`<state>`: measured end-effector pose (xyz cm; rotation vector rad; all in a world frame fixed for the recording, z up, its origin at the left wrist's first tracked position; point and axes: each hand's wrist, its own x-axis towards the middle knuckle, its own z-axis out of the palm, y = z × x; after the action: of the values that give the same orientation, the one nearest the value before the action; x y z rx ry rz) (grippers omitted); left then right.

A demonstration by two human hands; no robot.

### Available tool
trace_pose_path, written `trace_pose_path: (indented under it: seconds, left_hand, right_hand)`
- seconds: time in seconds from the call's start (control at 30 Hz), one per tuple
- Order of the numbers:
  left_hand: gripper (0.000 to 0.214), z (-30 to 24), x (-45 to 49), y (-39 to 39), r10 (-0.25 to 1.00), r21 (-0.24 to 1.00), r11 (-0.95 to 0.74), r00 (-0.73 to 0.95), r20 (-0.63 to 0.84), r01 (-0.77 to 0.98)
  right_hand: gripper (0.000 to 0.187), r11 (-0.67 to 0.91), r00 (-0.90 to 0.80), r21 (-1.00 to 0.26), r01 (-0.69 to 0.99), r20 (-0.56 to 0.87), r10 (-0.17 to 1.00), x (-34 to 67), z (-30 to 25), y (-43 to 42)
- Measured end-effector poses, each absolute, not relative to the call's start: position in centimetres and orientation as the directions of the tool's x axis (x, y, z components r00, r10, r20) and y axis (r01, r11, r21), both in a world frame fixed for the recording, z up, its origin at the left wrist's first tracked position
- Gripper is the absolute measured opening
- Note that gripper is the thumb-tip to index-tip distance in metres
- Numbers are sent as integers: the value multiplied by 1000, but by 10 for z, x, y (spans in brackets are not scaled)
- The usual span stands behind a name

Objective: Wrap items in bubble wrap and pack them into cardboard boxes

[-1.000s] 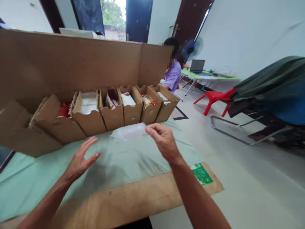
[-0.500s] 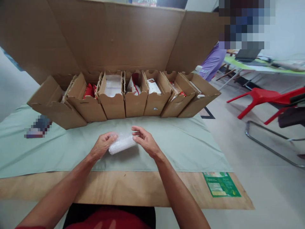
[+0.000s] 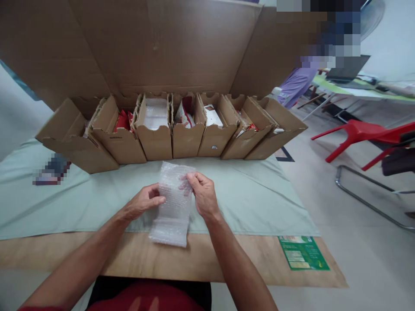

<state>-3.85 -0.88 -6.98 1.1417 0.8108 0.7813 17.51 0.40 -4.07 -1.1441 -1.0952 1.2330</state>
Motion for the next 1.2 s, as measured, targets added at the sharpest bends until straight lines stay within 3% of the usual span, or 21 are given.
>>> trace_pose_path:
  seconds: [0.1, 0.33, 0.4, 0.53, 0.67, 0.83, 0.97, 1.2]
  left_hand:
    - [58, -67, -35, -12, 861, 968, 236, 481, -166, -88]
    - [43, -71, -37, -10, 961, 987, 151, 245, -131, -63]
    - [45, -72, -38, -9, 968, 988, 145, 214, -130, -56]
    - [47, -70, -38, -10, 955, 987, 149, 269, -127, -64]
    - [50, -67, -39, -10, 933, 986, 143, 343, -105, -89]
    - [48, -64, -39, -10, 926, 986, 125, 370, -76, -112]
    - [52, -61, -41, -8, 939, 982, 126, 337, -73, -138]
    - [51, -67, -55, 6, 986, 976, 116, 140, -91, -185]
  right_hand:
    - [42, 76, 104, -993, -90, 67, 992, 171, -31, 5]
    - [30, 155, 308, -956, 250, 230, 923, 180, -39, -10]
    - [25, 123, 232, -955, 268, 188, 954, 173, -45, -27]
    - [24, 77, -97, -961, 264, 53, 994, 141, -58, -53]
    - [44, 53, -71, -960, 276, 35, 997, 117, -65, -57]
    - [18, -47, -32, -998, 43, -48, 998, 119, -66, -54]
    - [30, -86, 50, -990, -108, -91, 995, 130, -72, -54]
    - [24, -77, 216, -928, -365, -165, 962, 176, -76, -45]
